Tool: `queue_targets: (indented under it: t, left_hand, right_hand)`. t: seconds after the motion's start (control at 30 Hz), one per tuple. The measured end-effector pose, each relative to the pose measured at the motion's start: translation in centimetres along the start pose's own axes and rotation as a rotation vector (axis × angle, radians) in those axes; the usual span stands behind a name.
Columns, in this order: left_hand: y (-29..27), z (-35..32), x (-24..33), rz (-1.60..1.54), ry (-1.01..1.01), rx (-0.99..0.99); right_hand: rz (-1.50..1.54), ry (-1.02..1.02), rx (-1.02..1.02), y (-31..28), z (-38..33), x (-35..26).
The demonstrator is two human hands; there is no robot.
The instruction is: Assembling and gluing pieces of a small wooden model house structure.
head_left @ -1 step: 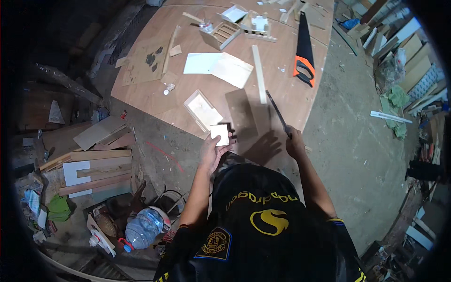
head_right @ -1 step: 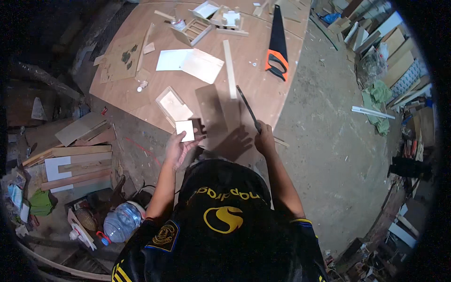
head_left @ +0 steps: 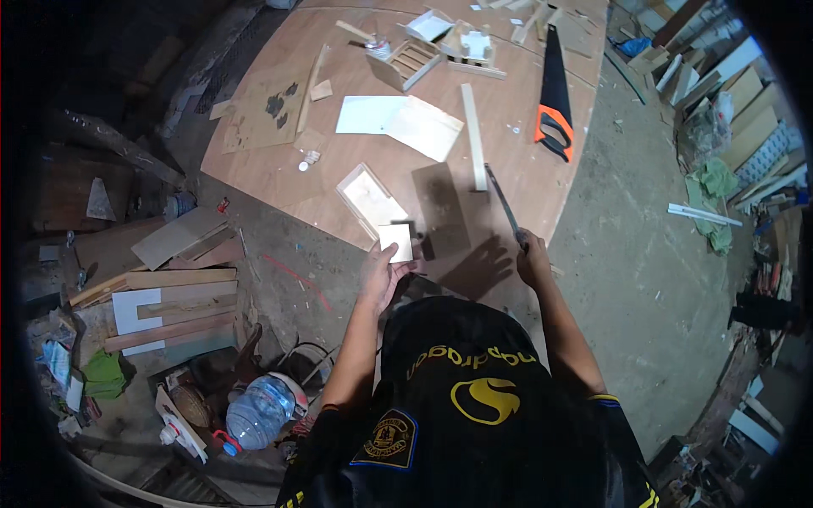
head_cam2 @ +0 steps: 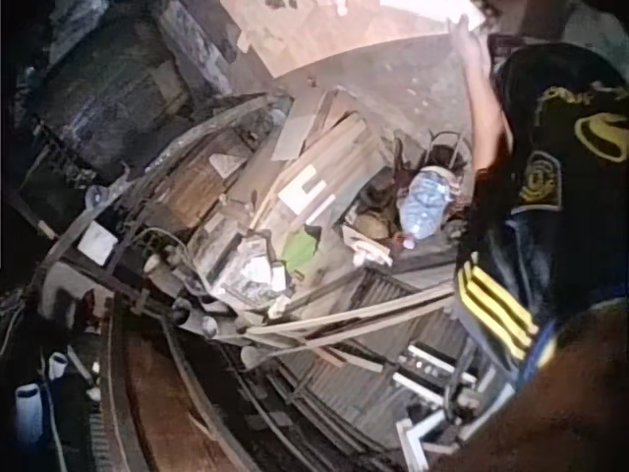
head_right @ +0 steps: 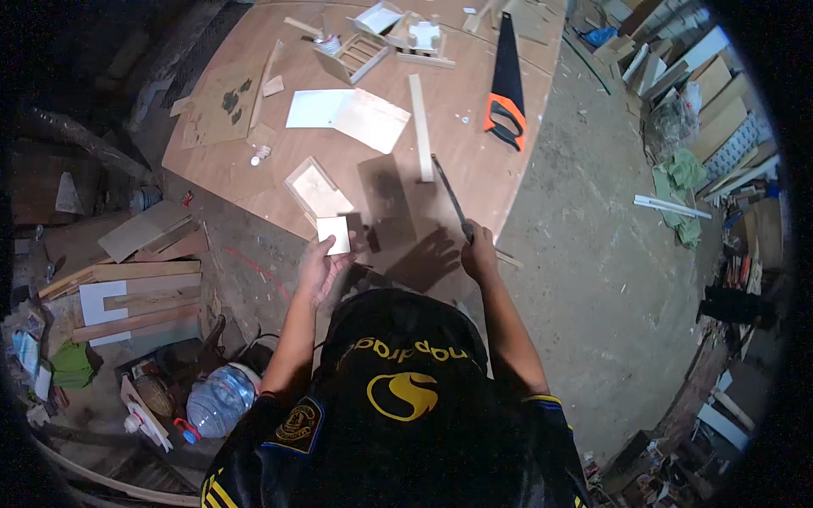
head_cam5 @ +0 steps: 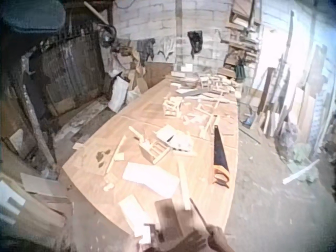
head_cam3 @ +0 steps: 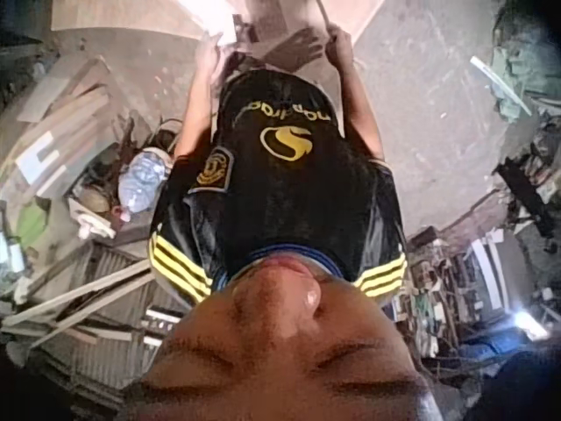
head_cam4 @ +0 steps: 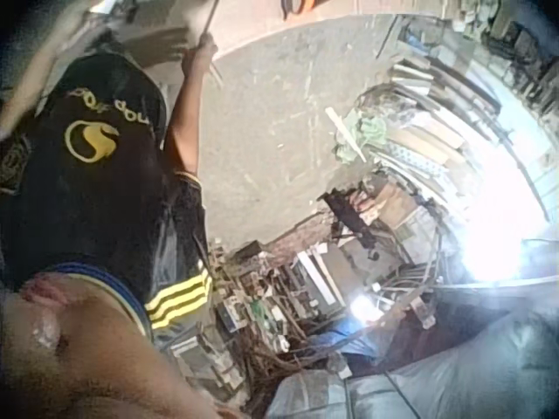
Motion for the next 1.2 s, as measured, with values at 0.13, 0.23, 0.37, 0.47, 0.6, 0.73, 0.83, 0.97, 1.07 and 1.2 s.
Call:
queue_targets:
  t: [0.13,0.23,0.37,0.47,0.6,0.73,0.83,0.97,1.07,1.2]
  left_hand:
    - [-4.8,2.3,3.4,-0.002,-0.005,-0.030]
    - [-7.3,3.2,5.7,0.045,0.077,-0.085]
    - [-9.5,4.3,7.5,0.051,0.028,-0.034]
    - [-10.7,4.5,8.6,0.145,0.013,0.028]
    - [-10.6,4.5,9.5,0.085,0.025,0.037]
    - [-9.8,4.9,9.7,-0.047,-0.024,0.079]
    - [-8.7,5.3,9.7,-0.131,-0.144,-0.020]
    - [-6.4,5.7,9.7,-0.221,-0.245,-0.129]
    - [-4.3,5.5,9.7,-0.020,-0.271,-0.237]
    - [-1.4,4.2,9.6,0.349,-0.033,-0.326]
  right_hand:
    - [-0.331,0.139,0.124,3.1,1.9,-4.0]
    - [-0.409,0.218,0.106,5.5,4.2,-7.4]
    - [-0.302,0.188,-0.081,11.5,6.0,-11.5]
    - [-0.369,0.178,-0.063,14.7,6.6,-13.0]
    - [-0.446,0.184,-0.011,15.3,6.8,-12.5]
    - [-0.277,0.148,-0.064,12.5,7.3,-12.0]
    - [0.496,0.241,-0.116,9.9,7.5,-13.6]
    - [0.561,0.140,-0.118,4.6,6.2,-19.0]
    - [0.288,-0.077,-0.083,1.4,4.6,-23.8]
    - [0.214,-0.300,-0.162,-1.0,3.2,-27.6]
Point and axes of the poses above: each hand's wrist, its own z-axis towards the middle knuckle, its own y-axis out of the palm, x = y × z, the point moved 3 cm from there along z, towards the middle knuckle, and after that the axes turned 8 degrees about z, right-handed, at the moved point
